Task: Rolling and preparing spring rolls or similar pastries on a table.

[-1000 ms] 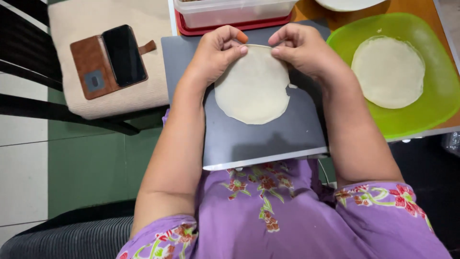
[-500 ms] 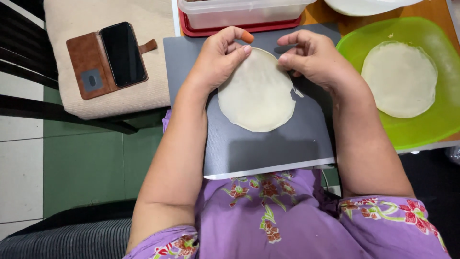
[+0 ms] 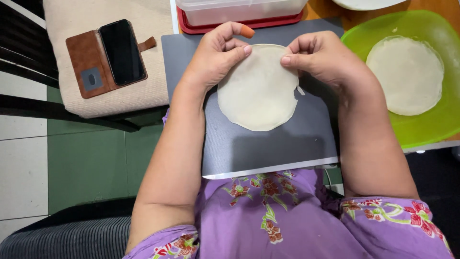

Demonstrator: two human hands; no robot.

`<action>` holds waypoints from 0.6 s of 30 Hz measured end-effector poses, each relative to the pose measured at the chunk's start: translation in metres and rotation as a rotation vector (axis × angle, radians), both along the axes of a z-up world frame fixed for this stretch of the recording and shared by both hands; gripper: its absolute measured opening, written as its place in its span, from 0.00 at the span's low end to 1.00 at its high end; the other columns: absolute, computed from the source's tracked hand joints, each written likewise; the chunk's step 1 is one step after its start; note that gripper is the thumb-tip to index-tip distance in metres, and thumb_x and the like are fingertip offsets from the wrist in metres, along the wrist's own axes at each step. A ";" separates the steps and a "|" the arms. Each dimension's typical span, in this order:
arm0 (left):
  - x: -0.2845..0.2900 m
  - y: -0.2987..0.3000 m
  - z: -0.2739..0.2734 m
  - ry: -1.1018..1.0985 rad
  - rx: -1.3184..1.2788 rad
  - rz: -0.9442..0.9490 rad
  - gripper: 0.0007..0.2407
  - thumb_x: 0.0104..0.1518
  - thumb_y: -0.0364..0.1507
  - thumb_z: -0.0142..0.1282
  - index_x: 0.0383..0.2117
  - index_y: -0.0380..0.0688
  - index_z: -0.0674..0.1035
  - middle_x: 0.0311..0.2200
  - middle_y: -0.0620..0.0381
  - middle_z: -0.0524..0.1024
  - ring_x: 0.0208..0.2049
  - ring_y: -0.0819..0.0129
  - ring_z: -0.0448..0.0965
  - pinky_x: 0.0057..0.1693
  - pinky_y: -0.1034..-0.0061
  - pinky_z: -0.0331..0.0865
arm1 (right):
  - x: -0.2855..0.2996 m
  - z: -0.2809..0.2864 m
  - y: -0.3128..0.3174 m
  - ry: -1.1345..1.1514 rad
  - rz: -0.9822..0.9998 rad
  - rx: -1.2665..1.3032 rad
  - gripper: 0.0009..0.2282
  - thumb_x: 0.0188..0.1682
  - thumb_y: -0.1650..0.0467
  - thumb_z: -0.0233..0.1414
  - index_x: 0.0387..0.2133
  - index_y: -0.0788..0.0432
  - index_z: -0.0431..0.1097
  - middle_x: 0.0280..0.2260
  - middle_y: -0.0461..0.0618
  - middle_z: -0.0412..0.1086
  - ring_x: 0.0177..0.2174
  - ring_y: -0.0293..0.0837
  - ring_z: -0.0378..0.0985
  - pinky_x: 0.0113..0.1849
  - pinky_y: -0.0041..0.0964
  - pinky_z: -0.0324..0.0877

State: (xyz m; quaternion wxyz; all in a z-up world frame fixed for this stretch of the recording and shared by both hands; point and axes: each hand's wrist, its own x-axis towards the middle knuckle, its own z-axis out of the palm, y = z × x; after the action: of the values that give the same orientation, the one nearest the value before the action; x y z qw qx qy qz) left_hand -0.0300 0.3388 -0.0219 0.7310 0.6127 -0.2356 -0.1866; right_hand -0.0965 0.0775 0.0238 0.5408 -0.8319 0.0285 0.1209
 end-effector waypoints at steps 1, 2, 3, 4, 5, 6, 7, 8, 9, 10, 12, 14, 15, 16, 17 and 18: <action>0.001 0.000 0.000 0.008 -0.011 -0.014 0.12 0.62 0.23 0.60 0.51 0.37 0.75 0.32 0.62 0.81 0.33 0.83 0.78 0.41 0.86 0.72 | 0.000 0.003 -0.001 0.025 0.006 0.061 0.08 0.50 0.71 0.60 0.36 0.65 0.76 0.29 0.43 0.75 0.28 0.34 0.75 0.33 0.29 0.71; 0.001 0.001 -0.001 0.015 -0.023 -0.025 0.13 0.62 0.22 0.61 0.51 0.37 0.75 0.33 0.61 0.82 0.34 0.82 0.79 0.43 0.85 0.73 | 0.000 0.006 -0.002 0.050 0.015 0.121 0.07 0.51 0.71 0.59 0.37 0.65 0.76 0.29 0.44 0.75 0.28 0.34 0.75 0.33 0.30 0.72; 0.001 0.001 0.000 0.017 -0.023 -0.024 0.13 0.62 0.22 0.61 0.51 0.37 0.75 0.33 0.61 0.82 0.34 0.82 0.79 0.43 0.85 0.73 | -0.001 0.008 -0.002 0.052 0.016 0.121 0.07 0.51 0.71 0.59 0.37 0.65 0.76 0.29 0.44 0.75 0.28 0.34 0.75 0.33 0.30 0.72; 0.000 0.002 0.001 0.032 -0.026 -0.022 0.13 0.62 0.22 0.60 0.52 0.37 0.75 0.33 0.61 0.82 0.34 0.82 0.80 0.43 0.85 0.74 | -0.002 0.010 -0.002 0.065 0.023 0.151 0.07 0.51 0.71 0.58 0.39 0.64 0.76 0.30 0.44 0.75 0.29 0.34 0.76 0.34 0.30 0.73; 0.000 0.003 0.002 0.047 -0.030 -0.021 0.13 0.62 0.22 0.60 0.52 0.38 0.75 0.33 0.60 0.83 0.34 0.81 0.80 0.43 0.85 0.74 | -0.003 0.012 -0.002 0.078 0.030 0.182 0.07 0.52 0.72 0.57 0.40 0.64 0.76 0.31 0.44 0.76 0.29 0.34 0.77 0.34 0.31 0.74; 0.000 0.003 0.002 0.047 -0.031 -0.020 0.13 0.62 0.22 0.60 0.52 0.38 0.75 0.33 0.60 0.83 0.34 0.81 0.80 0.43 0.85 0.74 | -0.003 0.014 -0.002 0.079 0.031 0.180 0.07 0.52 0.72 0.57 0.40 0.64 0.76 0.31 0.44 0.76 0.29 0.34 0.77 0.34 0.31 0.74; 0.000 0.003 0.002 0.054 -0.033 -0.013 0.13 0.62 0.22 0.60 0.52 0.38 0.75 0.33 0.60 0.83 0.34 0.81 0.80 0.43 0.85 0.74 | -0.003 0.016 -0.002 0.079 0.038 0.192 0.08 0.52 0.72 0.57 0.42 0.63 0.76 0.32 0.44 0.76 0.30 0.34 0.78 0.34 0.32 0.75; 0.000 0.003 0.001 0.062 -0.035 -0.007 0.13 0.63 0.22 0.60 0.52 0.38 0.75 0.33 0.59 0.82 0.34 0.80 0.80 0.42 0.85 0.74 | -0.004 0.018 -0.002 0.080 0.044 0.205 0.09 0.52 0.72 0.56 0.44 0.63 0.76 0.32 0.44 0.77 0.30 0.34 0.78 0.35 0.32 0.75; 0.000 0.003 0.000 0.064 -0.035 -0.007 0.13 0.63 0.22 0.60 0.52 0.38 0.75 0.33 0.59 0.82 0.34 0.80 0.80 0.42 0.85 0.74 | -0.005 0.020 -0.001 0.081 0.044 0.204 0.09 0.52 0.72 0.56 0.44 0.63 0.76 0.32 0.44 0.77 0.30 0.34 0.78 0.35 0.32 0.75; 0.001 0.003 0.000 0.068 -0.053 -0.015 0.13 0.63 0.22 0.59 0.52 0.38 0.75 0.33 0.59 0.82 0.34 0.80 0.80 0.42 0.85 0.74 | -0.006 0.023 0.000 0.076 0.046 0.212 0.11 0.52 0.73 0.55 0.46 0.63 0.75 0.33 0.44 0.77 0.31 0.34 0.79 0.35 0.32 0.75; 0.002 0.003 -0.001 0.073 -0.071 -0.025 0.13 0.63 0.22 0.59 0.53 0.38 0.74 0.34 0.60 0.82 0.34 0.80 0.80 0.42 0.84 0.74 | -0.007 0.026 0.000 0.071 0.045 0.219 0.12 0.52 0.73 0.55 0.49 0.63 0.74 0.33 0.44 0.77 0.32 0.34 0.79 0.35 0.32 0.76; 0.002 0.003 -0.001 0.055 -0.047 -0.009 0.13 0.64 0.22 0.58 0.53 0.39 0.74 0.34 0.60 0.82 0.34 0.81 0.80 0.43 0.85 0.74 | -0.008 0.027 0.001 0.057 0.047 0.223 0.15 0.53 0.73 0.54 0.54 0.62 0.71 0.33 0.43 0.76 0.32 0.33 0.79 0.35 0.31 0.75; 0.002 0.003 -0.001 0.055 -0.047 -0.011 0.13 0.64 0.22 0.58 0.53 0.39 0.74 0.34 0.60 0.82 0.34 0.81 0.80 0.43 0.85 0.74 | -0.007 0.026 0.000 0.057 0.046 0.223 0.15 0.53 0.73 0.54 0.54 0.62 0.71 0.33 0.43 0.76 0.32 0.33 0.79 0.35 0.31 0.75; 0.002 0.004 0.000 0.067 -0.057 -0.009 0.12 0.64 0.22 0.58 0.53 0.39 0.74 0.34 0.60 0.83 0.34 0.80 0.81 0.43 0.84 0.75 | -0.007 0.024 -0.001 0.056 0.053 0.226 0.16 0.53 0.73 0.54 0.55 0.62 0.71 0.33 0.42 0.75 0.32 0.33 0.78 0.35 0.31 0.75; 0.002 0.004 0.000 0.078 -0.068 -0.008 0.12 0.64 0.22 0.57 0.52 0.39 0.74 0.34 0.60 0.83 0.34 0.80 0.81 0.43 0.84 0.75 | -0.006 0.023 -0.002 0.055 0.061 0.228 0.16 0.53 0.73 0.54 0.56 0.62 0.70 0.33 0.42 0.75 0.32 0.33 0.78 0.35 0.31 0.75; 0.002 0.004 0.000 0.078 -0.067 -0.009 0.12 0.64 0.22 0.57 0.52 0.39 0.74 0.34 0.60 0.83 0.34 0.80 0.81 0.43 0.84 0.75 | -0.006 0.021 -0.003 0.055 0.060 0.228 0.16 0.53 0.73 0.54 0.56 0.62 0.70 0.33 0.42 0.75 0.32 0.33 0.78 0.35 0.31 0.75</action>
State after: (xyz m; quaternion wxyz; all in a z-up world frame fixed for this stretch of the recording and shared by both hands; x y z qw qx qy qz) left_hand -0.0282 0.3431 -0.0219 0.7589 0.5790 -0.2158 -0.2053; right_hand -0.1021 0.0750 0.0448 0.6272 -0.7618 0.0043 0.1622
